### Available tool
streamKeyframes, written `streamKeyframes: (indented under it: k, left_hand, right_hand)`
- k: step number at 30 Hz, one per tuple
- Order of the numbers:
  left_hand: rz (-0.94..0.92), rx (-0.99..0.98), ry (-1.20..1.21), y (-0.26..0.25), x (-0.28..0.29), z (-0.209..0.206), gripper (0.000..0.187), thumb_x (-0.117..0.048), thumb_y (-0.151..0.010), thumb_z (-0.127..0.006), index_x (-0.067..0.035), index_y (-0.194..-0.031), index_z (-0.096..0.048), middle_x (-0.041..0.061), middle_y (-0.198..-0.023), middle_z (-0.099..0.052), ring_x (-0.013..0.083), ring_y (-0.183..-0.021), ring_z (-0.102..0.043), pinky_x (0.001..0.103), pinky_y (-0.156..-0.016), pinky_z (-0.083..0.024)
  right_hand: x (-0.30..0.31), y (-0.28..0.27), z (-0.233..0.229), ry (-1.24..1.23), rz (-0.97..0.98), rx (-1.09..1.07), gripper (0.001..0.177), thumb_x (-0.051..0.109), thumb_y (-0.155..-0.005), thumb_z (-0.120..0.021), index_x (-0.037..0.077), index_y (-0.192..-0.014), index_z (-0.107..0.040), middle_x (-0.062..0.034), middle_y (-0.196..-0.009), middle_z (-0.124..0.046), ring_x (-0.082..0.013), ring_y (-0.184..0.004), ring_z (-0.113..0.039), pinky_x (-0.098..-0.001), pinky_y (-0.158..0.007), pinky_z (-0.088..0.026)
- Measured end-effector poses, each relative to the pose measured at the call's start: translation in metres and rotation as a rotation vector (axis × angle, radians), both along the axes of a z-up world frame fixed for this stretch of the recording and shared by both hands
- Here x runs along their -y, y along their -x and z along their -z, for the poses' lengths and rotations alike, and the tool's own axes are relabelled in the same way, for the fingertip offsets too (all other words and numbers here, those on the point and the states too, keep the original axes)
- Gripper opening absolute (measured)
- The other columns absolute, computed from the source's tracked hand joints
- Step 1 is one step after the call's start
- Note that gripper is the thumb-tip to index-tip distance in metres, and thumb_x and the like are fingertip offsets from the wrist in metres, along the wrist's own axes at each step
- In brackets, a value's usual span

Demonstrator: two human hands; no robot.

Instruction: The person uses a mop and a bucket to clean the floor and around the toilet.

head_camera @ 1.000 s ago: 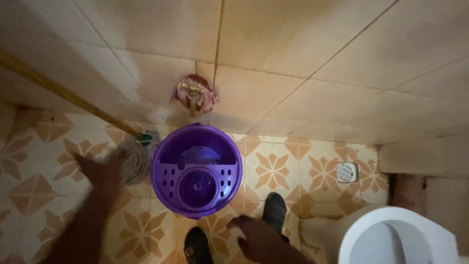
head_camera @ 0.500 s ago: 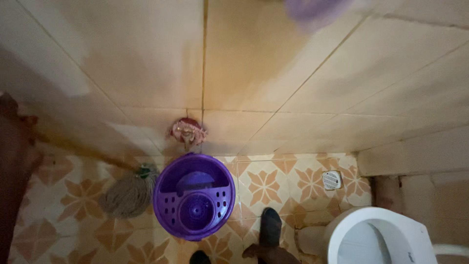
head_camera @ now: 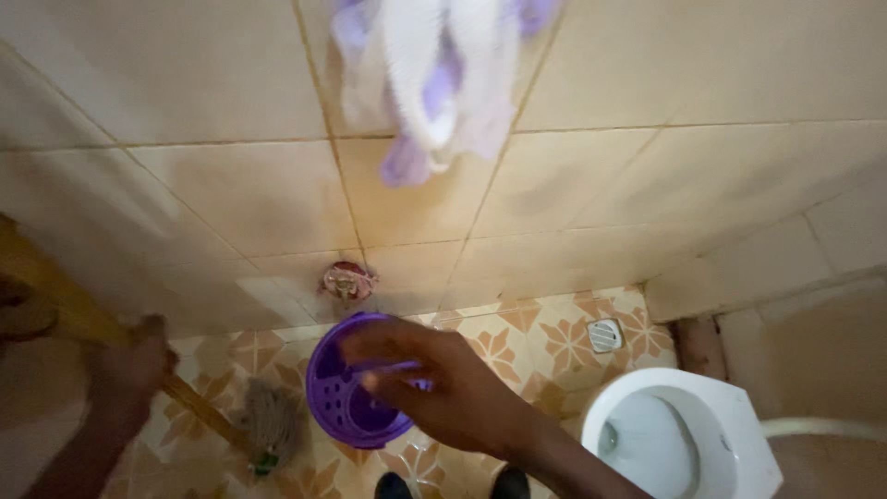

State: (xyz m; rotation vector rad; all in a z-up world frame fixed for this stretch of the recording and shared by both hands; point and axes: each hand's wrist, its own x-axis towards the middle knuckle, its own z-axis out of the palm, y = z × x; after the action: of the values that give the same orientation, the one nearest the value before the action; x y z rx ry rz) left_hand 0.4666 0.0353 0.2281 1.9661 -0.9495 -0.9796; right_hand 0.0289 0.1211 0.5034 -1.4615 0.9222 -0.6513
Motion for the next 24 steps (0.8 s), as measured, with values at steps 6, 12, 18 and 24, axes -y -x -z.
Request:
streamKeyframes:
  k: [6,12,18,24]
  left_hand:
    - [0.178,0.287,-0.03,0.108,-0.127,0.033,0.037,-0.034,-0.101,-0.063,0.001,-0.091,-0.07,0.016,-0.064,-0.061,0.0285,-0.057,-0.062,0.044,-0.052,-0.05]
    - [0.561,0.827,0.408,0.241,-0.178,0.053,0.027,-0.033,-0.089,-0.061,-0.009,-0.084,-0.073,0.024,-0.067,-0.067,0.0458,-0.055,-0.064,0.057,-0.052,-0.05]
    - [0.553,-0.124,-0.059,0.376,-0.192,0.027,0.054,-0.041,-0.088,-0.075,-0.002,-0.054,-0.061,0.005,-0.047,-0.054,0.0167,-0.046,-0.052,0.039,-0.046,-0.04]
    - [0.518,-0.17,-0.034,0.509,-0.14,-0.117,0.051,-0.05,-0.085,-0.076,-0.004,-0.065,-0.069,0.004,-0.053,-0.056,0.0145,-0.053,-0.054,0.036,-0.053,-0.043]
  right_hand:
    - [-0.002,0.004,-0.088,0.15,-0.008,0.208,0.085,0.036,-0.094,-0.071,0.014,-0.164,-0.028,-0.0174,-0.168,-0.037,-0.0402,-0.156,-0.037,-0.0562,-0.116,-0.043]
    - [0.006,0.063,-0.129,0.13,0.043,0.493,0.089,0.052,-0.091,-0.081,0.009,-0.156,-0.036,-0.0192,-0.119,-0.064,-0.0393,-0.118,-0.065,-0.0603,-0.097,-0.061]
    - [0.017,0.142,-0.157,0.176,0.213,0.447,0.056,0.06,-0.1,-0.056,0.006,-0.085,-0.062,0.0012,-0.058,-0.049,-0.0125,-0.045,-0.053,-0.0303,-0.043,-0.053]
    - [0.007,0.189,-0.16,0.175,0.595,0.414,0.056,0.069,-0.088,-0.058,0.019,-0.069,-0.041,0.0066,-0.054,-0.038,-0.0071,-0.039,-0.039,-0.0271,-0.029,-0.035]
